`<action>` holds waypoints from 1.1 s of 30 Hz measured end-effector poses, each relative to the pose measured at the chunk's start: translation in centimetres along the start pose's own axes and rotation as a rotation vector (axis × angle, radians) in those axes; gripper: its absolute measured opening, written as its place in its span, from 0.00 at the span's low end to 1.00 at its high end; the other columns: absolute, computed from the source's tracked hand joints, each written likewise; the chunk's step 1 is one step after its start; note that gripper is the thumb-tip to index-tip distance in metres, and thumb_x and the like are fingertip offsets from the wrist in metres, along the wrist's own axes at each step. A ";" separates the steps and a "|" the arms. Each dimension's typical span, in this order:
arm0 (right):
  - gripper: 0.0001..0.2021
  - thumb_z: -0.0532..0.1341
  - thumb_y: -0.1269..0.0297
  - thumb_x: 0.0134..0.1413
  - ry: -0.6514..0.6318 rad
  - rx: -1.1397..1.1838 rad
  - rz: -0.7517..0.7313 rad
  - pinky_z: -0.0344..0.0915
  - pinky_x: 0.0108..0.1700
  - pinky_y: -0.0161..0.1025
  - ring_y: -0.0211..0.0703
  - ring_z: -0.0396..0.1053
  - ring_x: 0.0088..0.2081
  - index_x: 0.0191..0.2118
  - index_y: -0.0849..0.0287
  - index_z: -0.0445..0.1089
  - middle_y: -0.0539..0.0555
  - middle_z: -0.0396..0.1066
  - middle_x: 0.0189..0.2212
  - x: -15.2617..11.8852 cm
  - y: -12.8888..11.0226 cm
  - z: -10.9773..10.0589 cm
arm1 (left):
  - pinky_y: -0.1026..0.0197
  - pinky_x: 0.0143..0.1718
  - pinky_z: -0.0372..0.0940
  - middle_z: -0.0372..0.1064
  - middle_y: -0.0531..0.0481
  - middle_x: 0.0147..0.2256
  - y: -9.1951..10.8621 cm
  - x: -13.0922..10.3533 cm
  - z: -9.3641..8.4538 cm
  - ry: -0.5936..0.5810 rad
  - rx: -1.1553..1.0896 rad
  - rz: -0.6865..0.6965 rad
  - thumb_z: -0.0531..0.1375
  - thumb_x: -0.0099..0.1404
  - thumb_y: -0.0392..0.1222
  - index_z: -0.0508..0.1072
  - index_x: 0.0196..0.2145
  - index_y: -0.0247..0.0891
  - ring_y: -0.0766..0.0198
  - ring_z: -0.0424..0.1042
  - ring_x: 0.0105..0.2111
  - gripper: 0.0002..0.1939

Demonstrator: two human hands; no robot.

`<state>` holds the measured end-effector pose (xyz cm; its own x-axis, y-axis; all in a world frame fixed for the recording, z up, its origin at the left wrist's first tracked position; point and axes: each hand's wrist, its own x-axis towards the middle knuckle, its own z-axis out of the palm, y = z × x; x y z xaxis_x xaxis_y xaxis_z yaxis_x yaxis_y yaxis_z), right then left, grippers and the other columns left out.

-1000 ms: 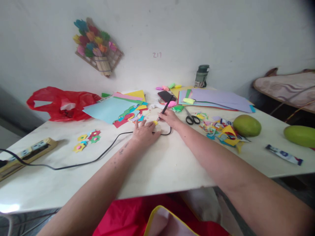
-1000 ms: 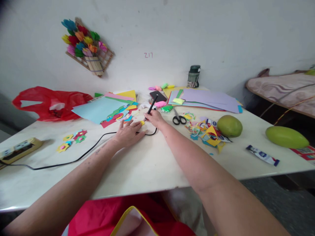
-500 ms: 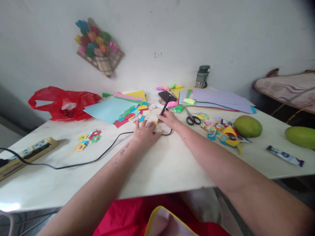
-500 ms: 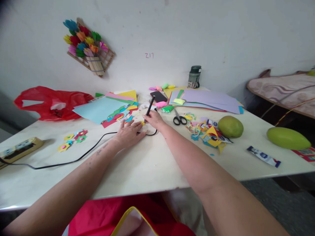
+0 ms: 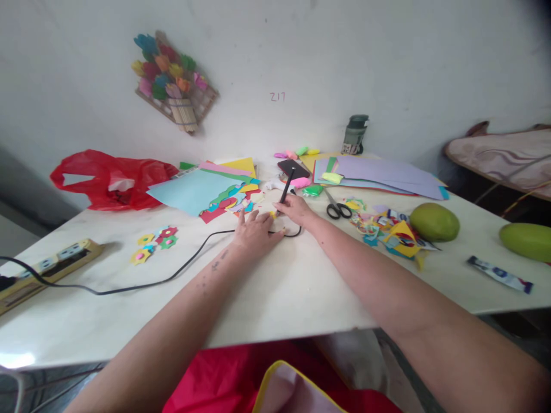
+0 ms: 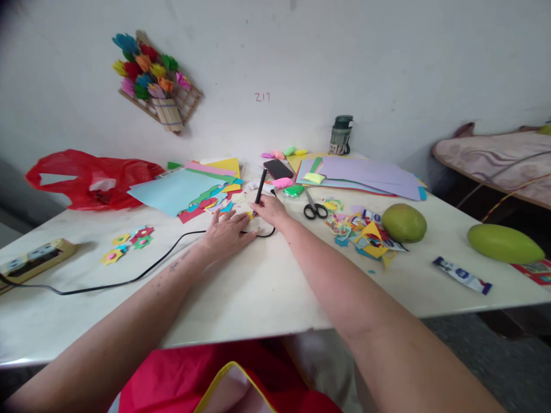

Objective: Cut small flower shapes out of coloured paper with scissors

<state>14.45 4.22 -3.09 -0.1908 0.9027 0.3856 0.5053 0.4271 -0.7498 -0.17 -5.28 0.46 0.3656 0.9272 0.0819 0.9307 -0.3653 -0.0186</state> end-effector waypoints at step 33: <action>0.10 0.64 0.58 0.49 -0.003 -0.040 -0.022 0.66 0.36 0.36 0.40 0.70 0.31 0.32 0.60 0.74 0.52 0.74 0.27 -0.2 -0.1 0.0 | 0.38 0.62 0.34 0.60 0.46 0.58 0.0 0.1 0.0 0.006 0.001 -0.004 0.41 0.65 0.59 0.63 0.57 0.41 0.48 0.48 0.62 0.30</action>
<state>14.45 3.98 -3.11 -0.2045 0.8935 0.3998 0.5347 0.4441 -0.7190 -0.13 -5.23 0.42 0.3620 0.9280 0.0883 0.9321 -0.3618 -0.0189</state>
